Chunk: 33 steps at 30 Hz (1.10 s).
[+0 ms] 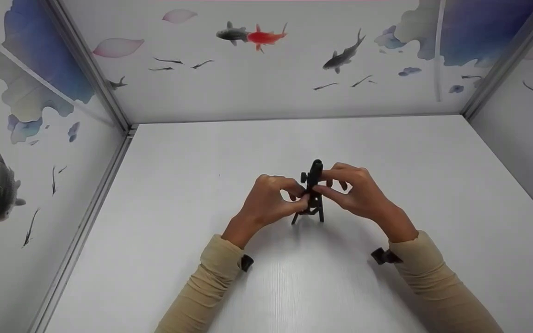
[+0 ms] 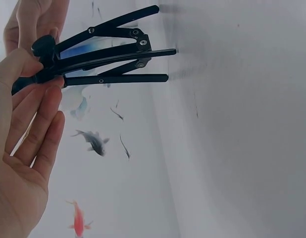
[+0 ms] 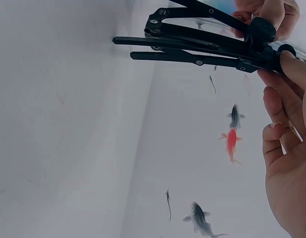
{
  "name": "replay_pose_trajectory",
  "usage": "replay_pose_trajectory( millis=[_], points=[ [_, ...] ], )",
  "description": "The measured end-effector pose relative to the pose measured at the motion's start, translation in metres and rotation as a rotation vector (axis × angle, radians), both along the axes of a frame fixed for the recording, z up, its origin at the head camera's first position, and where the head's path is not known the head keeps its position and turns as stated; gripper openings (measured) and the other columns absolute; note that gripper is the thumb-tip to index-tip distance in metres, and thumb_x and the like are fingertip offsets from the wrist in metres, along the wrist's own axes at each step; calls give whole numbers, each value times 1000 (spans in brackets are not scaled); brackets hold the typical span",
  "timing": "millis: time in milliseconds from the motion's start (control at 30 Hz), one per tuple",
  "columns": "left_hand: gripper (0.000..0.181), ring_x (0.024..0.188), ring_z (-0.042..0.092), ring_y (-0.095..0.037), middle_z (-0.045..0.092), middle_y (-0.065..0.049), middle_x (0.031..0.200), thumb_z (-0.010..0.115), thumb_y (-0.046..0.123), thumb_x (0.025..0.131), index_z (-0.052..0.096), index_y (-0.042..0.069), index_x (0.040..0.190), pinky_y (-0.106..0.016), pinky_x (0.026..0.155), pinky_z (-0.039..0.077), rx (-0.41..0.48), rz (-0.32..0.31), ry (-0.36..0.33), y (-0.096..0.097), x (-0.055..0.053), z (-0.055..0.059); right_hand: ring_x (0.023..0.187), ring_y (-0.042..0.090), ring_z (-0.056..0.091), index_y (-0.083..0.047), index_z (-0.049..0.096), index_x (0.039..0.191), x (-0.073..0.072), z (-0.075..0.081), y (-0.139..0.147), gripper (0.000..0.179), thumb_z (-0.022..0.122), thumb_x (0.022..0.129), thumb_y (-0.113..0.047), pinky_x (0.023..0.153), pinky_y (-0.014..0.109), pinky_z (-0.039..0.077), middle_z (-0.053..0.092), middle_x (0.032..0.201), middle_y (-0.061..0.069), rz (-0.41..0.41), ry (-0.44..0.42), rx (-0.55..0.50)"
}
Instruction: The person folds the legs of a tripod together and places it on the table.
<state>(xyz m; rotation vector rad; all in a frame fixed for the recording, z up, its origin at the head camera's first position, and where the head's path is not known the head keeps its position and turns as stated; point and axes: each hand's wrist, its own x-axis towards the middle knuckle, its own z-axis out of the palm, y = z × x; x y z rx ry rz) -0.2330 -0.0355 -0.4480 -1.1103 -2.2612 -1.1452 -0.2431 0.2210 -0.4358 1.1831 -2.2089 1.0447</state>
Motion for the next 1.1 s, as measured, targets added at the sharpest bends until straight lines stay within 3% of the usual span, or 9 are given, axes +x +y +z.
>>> replay_pose_trajectory(
  millis=[300,467,600,733,867,1033,1100],
  points=[
    [4,76,79,-8,84,4,84,81,13,93,85,12,92,-26,72,59,0,-5,-3,1,-1,0,70,8,54,-15,83,114,1,1,0,29,88,88,-2,61,25,39,68,79,-3,1,1,-7],
    [4,77,79,-5,84,4,84,81,14,94,85,12,93,-25,76,61,-11,-31,-51,-2,-3,2,70,10,56,-15,83,115,1,1,1,30,88,89,-2,61,25,39,69,79,-3,9,-5,-8],
    [7,82,79,-3,85,4,89,82,20,96,84,14,100,-33,84,63,-42,-67,-162,-8,-6,5,71,12,59,-14,83,116,1,2,0,31,88,88,-1,61,24,38,70,80,-2,20,-6,-16],
    [17,89,80,-5,86,2,100,85,23,96,82,14,111,-45,93,62,-123,-124,-336,-16,-8,5,72,11,61,-14,83,117,0,1,0,31,88,89,-2,61,25,39,71,80,-2,17,-10,-11],
    [19,94,79,-7,85,-1,106,84,15,97,82,11,115,-43,94,64,-239,-198,-441,-20,-12,-2,74,8,62,-16,84,116,0,0,1,30,88,89,-4,61,25,39,72,80,-3,4,-40,-13],
    [16,95,80,-9,85,-3,106,82,10,97,83,9,113,-28,90,63,-271,-254,-417,-19,-17,-11,75,7,61,-18,84,117,-1,0,2,30,88,90,-5,61,26,39,73,81,-5,12,-54,-14],
    [15,94,80,-8,85,-2,105,83,10,96,83,9,111,-25,88,62,-261,-258,-400,-19,-18,-12,77,7,61,-18,82,122,-1,1,4,32,86,92,-6,61,28,40,77,88,-4,16,-70,3]
  ],
)
